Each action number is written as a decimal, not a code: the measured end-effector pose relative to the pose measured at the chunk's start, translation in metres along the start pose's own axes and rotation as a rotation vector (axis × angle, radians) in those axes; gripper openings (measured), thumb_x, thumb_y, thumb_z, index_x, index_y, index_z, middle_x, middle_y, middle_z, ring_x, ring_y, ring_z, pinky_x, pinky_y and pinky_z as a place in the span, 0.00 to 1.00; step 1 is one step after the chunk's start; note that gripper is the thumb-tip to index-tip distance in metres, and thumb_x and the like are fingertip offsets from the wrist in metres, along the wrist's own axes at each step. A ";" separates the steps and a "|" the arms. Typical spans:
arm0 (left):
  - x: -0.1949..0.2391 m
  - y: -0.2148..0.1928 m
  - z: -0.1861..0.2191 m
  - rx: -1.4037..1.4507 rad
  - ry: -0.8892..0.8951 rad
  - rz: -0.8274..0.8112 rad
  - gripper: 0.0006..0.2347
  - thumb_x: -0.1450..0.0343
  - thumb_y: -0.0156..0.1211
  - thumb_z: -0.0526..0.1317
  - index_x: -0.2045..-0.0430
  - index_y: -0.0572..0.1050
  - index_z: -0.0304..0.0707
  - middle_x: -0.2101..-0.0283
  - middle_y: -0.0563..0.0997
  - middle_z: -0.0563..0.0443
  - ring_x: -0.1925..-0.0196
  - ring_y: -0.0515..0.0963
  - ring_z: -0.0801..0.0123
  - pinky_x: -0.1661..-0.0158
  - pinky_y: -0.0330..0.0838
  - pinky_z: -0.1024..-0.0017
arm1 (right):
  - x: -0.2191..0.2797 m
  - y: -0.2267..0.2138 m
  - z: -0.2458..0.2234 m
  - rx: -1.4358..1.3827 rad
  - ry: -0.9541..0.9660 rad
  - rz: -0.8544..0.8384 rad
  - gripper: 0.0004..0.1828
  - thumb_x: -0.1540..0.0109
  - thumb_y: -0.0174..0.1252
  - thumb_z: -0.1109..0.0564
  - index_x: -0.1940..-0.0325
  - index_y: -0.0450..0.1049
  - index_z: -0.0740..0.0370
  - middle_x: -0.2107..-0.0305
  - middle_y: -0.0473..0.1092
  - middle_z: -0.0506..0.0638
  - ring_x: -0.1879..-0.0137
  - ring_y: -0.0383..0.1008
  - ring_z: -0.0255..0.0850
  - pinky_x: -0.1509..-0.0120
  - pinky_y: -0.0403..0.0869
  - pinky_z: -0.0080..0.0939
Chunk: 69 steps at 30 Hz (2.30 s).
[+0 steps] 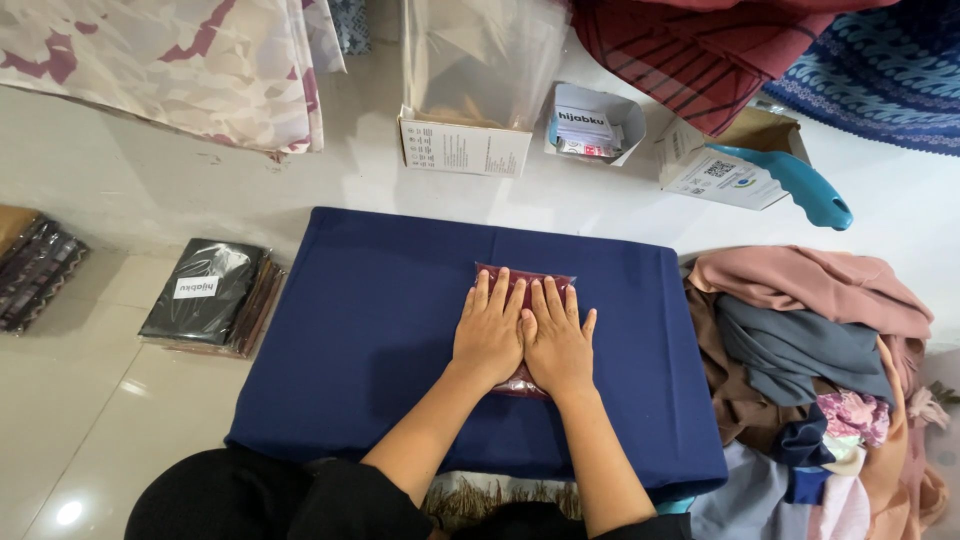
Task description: The person folds a maroon garment and places it in a plastic bag, then stacks it with other packaged items. They then unfold a grey garment, smooth it out, and use a lint roller to clean the fabric before folding it.
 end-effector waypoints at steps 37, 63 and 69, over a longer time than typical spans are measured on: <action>0.002 -0.002 0.001 0.006 0.025 0.099 0.25 0.24 0.38 0.46 0.29 0.57 0.44 0.25 0.54 0.39 0.23 0.46 0.39 0.29 0.44 0.48 | -0.003 0.004 0.002 -0.028 -0.013 0.000 0.32 0.27 0.22 0.37 0.18 0.43 0.40 0.21 0.39 0.40 0.17 0.33 0.48 0.18 0.41 0.68; -0.001 0.004 -0.003 -0.022 0.055 0.133 0.26 0.27 0.46 0.44 0.30 0.60 0.43 0.27 0.58 0.37 0.25 0.53 0.36 0.33 0.54 0.46 | -0.009 0.012 0.007 -0.027 -0.027 0.015 0.32 0.27 0.23 0.37 0.18 0.43 0.40 0.21 0.40 0.40 0.17 0.35 0.48 0.19 0.44 0.69; -0.004 0.007 -0.012 -0.001 0.022 0.121 0.26 0.28 0.49 0.48 0.32 0.63 0.50 0.27 0.60 0.44 0.25 0.56 0.42 0.32 0.54 0.48 | -0.007 0.008 0.012 -0.110 -0.083 0.069 0.33 0.27 0.26 0.35 0.18 0.47 0.42 0.22 0.43 0.40 0.18 0.40 0.49 0.20 0.47 0.70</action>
Point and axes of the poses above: each hand's wrist, its own x-axis away from the middle knuckle, its own y-axis out of the palm, z = x × y, the point moved 7 cm from there along -x, towards the middle knuckle
